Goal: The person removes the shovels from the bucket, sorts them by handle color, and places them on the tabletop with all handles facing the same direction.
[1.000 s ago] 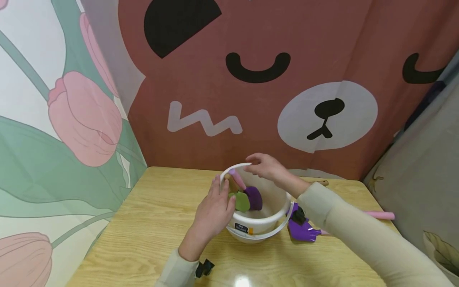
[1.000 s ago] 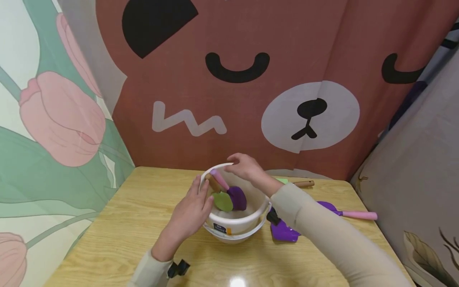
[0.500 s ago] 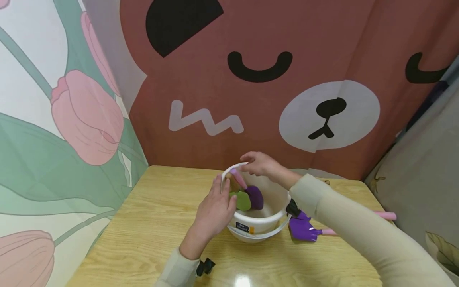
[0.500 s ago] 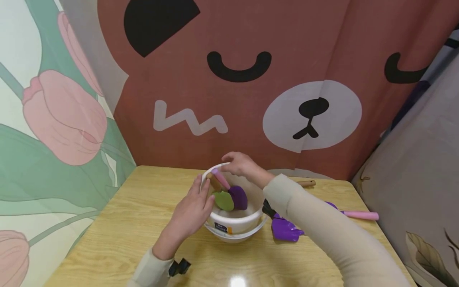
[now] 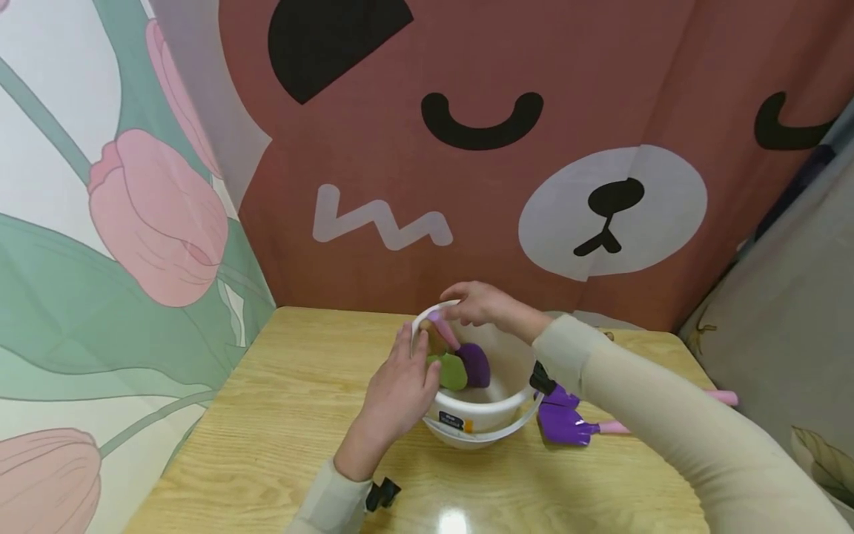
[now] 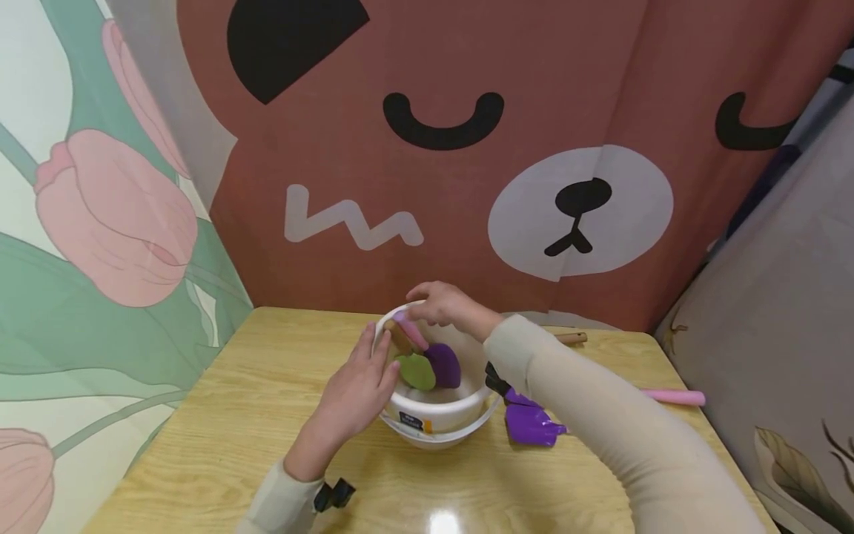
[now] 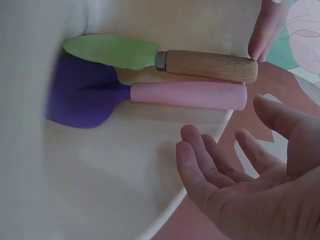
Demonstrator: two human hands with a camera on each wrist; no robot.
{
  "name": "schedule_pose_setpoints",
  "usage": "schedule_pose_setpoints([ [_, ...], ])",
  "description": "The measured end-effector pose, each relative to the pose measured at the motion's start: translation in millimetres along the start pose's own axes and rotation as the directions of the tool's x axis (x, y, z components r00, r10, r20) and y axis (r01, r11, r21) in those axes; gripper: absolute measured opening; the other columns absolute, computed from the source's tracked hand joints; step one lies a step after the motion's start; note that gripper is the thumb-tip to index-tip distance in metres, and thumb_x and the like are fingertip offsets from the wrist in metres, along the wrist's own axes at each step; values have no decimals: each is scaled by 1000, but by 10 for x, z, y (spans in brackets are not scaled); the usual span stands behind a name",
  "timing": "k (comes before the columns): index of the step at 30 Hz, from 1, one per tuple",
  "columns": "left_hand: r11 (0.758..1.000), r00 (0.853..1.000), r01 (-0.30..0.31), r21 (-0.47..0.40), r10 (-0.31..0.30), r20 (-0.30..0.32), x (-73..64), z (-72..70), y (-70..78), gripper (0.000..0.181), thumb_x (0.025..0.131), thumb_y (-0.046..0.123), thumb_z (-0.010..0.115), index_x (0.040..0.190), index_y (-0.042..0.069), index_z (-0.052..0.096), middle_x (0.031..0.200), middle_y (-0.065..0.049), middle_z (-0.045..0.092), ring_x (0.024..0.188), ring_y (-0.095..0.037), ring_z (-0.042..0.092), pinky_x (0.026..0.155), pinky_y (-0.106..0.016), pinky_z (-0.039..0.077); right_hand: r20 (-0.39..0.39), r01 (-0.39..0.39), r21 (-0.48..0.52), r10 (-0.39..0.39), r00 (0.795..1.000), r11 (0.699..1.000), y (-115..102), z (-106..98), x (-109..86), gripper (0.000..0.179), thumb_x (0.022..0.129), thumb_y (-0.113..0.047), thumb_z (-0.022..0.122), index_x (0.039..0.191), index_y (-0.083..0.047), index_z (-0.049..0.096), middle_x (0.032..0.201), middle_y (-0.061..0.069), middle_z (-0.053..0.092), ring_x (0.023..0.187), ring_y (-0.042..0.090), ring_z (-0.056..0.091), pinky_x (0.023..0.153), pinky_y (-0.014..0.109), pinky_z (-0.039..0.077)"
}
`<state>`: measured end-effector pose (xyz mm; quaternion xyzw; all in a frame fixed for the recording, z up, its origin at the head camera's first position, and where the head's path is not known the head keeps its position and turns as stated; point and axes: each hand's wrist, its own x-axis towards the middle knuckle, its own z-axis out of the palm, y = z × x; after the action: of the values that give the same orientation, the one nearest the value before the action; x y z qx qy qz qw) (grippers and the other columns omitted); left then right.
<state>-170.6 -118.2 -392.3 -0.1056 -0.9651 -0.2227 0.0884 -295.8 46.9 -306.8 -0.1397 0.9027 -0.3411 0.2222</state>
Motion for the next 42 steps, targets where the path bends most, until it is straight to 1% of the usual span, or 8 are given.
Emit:
schedule_pose_setpoints([
  [6,1000,1000,-2,1,2,-1,-11,1,-5,65,107,43,34,156,1,34,167,-23,14,154,-35,17,112,-53,42,19,30,-35,-29,999,999,-36,15,29,54,96,-33,70,145,-14,55,142,15,59,116,34,64,98,46,53],
  [14,1000,1000,-5,-3,5,-5,-22,-4,4,64,107,42,36,156,1,35,167,-23,14,154,-36,18,110,-53,43,15,34,-111,-32,999,993,-67,37,80,51,96,-32,71,142,-13,59,127,13,67,104,26,66,81,32,55],
  [20,1000,1000,-2,7,2,-10,-25,2,9,65,107,43,36,156,1,35,167,-23,15,154,-35,19,110,-52,44,1,48,-83,-48,999,995,-58,74,91,39,93,-26,72,130,-14,67,121,11,68,92,20,65,83,38,56],
  [23,1000,1000,-1,9,1,-12,-24,2,13,65,107,43,36,156,1,35,167,-23,15,154,-34,18,110,-52,44,-17,57,-90,-58,998,994,-58,92,98,34,91,-22,74,123,-14,69,114,10,69,87,18,64,75,33,54],
  [28,1000,1000,-1,2,1,-13,-23,4,14,64,107,43,36,156,1,35,167,-22,14,154,-34,18,111,-51,43,-49,47,-144,-54,997,988,-73,118,107,28,89,-22,77,116,-17,71,104,7,68,82,17,62,63,25,46],
  [33,1000,1000,5,-5,-5,-16,-13,12,15,64,107,42,37,156,1,35,167,-22,13,154,-34,18,111,-52,43,-54,39,-177,-49,997,983,-98,129,106,24,91,-22,76,113,-16,70,108,6,67,84,17,60,65,26,46],
  [37,1000,1000,6,-10,-7,-16,-8,22,20,63,107,41,38,156,1,35,167,-22,13,154,-34,18,112,-52,41,-29,40,-190,-46,999,981,-99,114,92,22,94,-20,73,114,-13,67,117,9,67,89,20,63,68,25,49],
  [42,1000,1000,5,-15,-6,-20,-6,21,27,63,107,40,39,156,1,36,167,-22,14,154,-34,18,113,-52,41,44,77,-115,-73,996,990,-61,67,53,21,98,-13,67,117,-6,60,126,15,66,102,29,65,68,25,47],
])
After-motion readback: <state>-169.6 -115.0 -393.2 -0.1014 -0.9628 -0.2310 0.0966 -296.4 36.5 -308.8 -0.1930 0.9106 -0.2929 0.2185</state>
